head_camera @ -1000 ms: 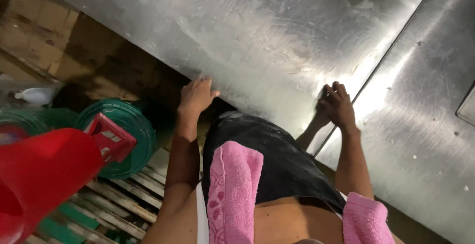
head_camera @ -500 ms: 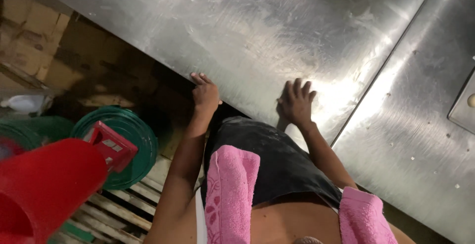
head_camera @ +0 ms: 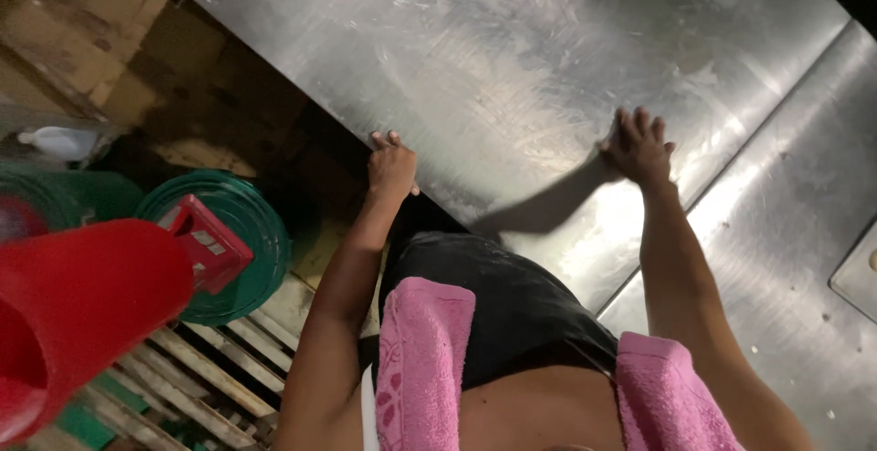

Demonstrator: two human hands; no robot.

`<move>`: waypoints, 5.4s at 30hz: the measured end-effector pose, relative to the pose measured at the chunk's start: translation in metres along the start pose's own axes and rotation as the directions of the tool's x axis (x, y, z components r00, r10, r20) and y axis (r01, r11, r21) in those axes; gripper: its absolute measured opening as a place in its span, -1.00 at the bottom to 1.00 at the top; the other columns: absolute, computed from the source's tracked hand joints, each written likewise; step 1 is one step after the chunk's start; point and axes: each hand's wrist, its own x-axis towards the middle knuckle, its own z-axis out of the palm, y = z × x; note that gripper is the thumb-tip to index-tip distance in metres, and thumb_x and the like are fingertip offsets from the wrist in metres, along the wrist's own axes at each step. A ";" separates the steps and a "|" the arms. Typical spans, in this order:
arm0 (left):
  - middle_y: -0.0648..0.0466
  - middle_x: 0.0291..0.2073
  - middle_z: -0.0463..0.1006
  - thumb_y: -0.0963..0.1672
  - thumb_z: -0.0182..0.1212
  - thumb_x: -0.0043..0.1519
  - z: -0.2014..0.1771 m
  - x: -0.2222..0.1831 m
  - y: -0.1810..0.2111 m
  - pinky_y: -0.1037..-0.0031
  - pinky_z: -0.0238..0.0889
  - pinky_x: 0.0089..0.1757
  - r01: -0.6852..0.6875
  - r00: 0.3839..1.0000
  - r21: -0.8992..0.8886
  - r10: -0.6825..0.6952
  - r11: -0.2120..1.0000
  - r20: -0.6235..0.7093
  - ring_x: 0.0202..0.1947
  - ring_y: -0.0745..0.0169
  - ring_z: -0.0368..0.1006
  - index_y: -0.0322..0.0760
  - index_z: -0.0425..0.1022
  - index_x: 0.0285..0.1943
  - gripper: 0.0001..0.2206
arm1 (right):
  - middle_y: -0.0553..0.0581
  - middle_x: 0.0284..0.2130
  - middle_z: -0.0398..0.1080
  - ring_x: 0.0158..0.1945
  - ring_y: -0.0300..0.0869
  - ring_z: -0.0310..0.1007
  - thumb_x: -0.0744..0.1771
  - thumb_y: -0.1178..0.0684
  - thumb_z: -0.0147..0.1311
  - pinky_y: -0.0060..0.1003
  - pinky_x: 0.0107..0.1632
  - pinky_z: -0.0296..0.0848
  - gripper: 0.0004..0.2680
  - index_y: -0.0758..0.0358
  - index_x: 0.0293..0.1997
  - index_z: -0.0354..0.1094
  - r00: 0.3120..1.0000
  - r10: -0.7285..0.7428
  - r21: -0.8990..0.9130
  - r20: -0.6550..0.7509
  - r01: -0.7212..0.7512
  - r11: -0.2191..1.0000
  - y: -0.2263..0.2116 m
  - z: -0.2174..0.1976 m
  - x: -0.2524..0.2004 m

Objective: Cleaning and wiping down a metal preparation table in a bakery production area.

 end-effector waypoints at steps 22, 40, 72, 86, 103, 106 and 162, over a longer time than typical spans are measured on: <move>-0.79 0.28 0.15 -0.10 0.36 0.21 -0.007 0.000 -0.003 0.19 0.51 -0.07 0.104 0.970 -0.138 -0.070 0.985 0.233 0.06 -0.36 0.55 -0.81 -0.07 0.50 -0.16 | 0.16 0.51 -0.13 0.53 0.30 -0.18 0.31 -0.27 0.16 0.37 0.35 0.17 -0.49 -0.22 0.45 0.15 0.912 -0.408 -0.036 -0.043 0.407 0.913 -0.161 0.017 -0.078; -0.40 0.33 0.27 0.11 0.59 -0.11 -0.036 0.000 -0.006 0.18 0.48 -0.08 -0.092 0.969 0.023 0.084 0.995 0.233 0.32 -0.49 0.20 -0.60 0.46 0.20 -0.17 | 0.18 0.55 -0.17 0.56 0.29 -0.30 0.33 -0.30 0.17 0.22 0.38 0.15 -0.53 -0.25 0.41 0.20 0.944 0.310 0.179 0.115 -0.327 0.928 -0.113 0.034 -0.105; -0.21 0.14 0.54 0.22 0.37 0.10 -0.071 -0.032 0.038 -0.14 0.35 0.00 0.113 0.968 -0.014 -0.107 0.994 0.225 0.11 -0.37 0.44 -0.25 0.53 0.25 -0.31 | 0.27 0.50 -0.02 0.55 0.24 -0.07 0.39 -0.12 0.19 0.26 0.48 0.00 -0.53 0.07 0.47 0.13 0.883 0.349 0.322 -0.316 -0.246 0.914 0.017 0.052 -0.231; -0.14 0.35 0.42 0.15 0.33 0.16 -0.060 -0.171 0.222 -0.04 0.32 0.06 0.050 0.997 -0.314 -0.069 0.948 -0.047 0.21 -0.30 0.40 -0.18 0.48 0.34 -0.37 | 0.04 0.53 -0.09 0.56 0.19 -0.24 0.26 -0.67 -0.20 0.67 0.32 -0.32 -0.34 -0.34 0.52 0.03 0.984 0.057 0.122 -0.169 -0.037 0.992 0.200 0.030 -0.245; -0.25 0.34 0.36 0.18 0.24 0.18 -0.006 -0.295 0.205 -0.05 0.29 0.08 0.416 0.894 -0.438 -0.446 0.797 0.039 0.21 -0.38 0.36 -0.26 0.42 0.35 -0.33 | 0.66 0.48 -0.32 0.49 0.63 -0.44 0.34 -0.46 0.08 0.60 0.36 -0.32 -0.22 0.42 0.56 -0.17 0.976 -0.013 0.128 -0.216 0.042 0.991 0.066 0.068 -0.060; -0.27 0.29 0.42 0.18 0.26 0.18 0.022 -0.291 0.187 -0.03 0.34 0.06 0.372 0.910 -0.433 -0.414 0.821 -0.003 0.16 -0.38 0.42 -0.25 0.48 0.31 -0.36 | 0.62 0.50 -0.28 0.51 0.60 -0.44 0.33 -0.35 0.12 0.61 0.38 -0.28 -0.25 0.39 0.56 -0.16 0.979 -0.111 0.085 -0.169 0.127 0.988 0.014 0.069 -0.101; -0.16 0.27 0.45 0.11 0.25 0.21 -0.074 -0.087 -0.312 0.03 0.34 0.04 0.346 0.917 -0.558 -0.397 0.754 0.034 0.19 -0.30 0.40 -0.21 0.43 0.32 -0.43 | 0.11 0.59 -0.23 0.57 0.34 -0.32 0.29 -0.55 -0.07 0.74 0.19 -0.08 -0.35 -0.37 0.58 -0.13 0.918 -0.391 -0.211 0.071 0.397 0.893 -0.402 0.049 0.238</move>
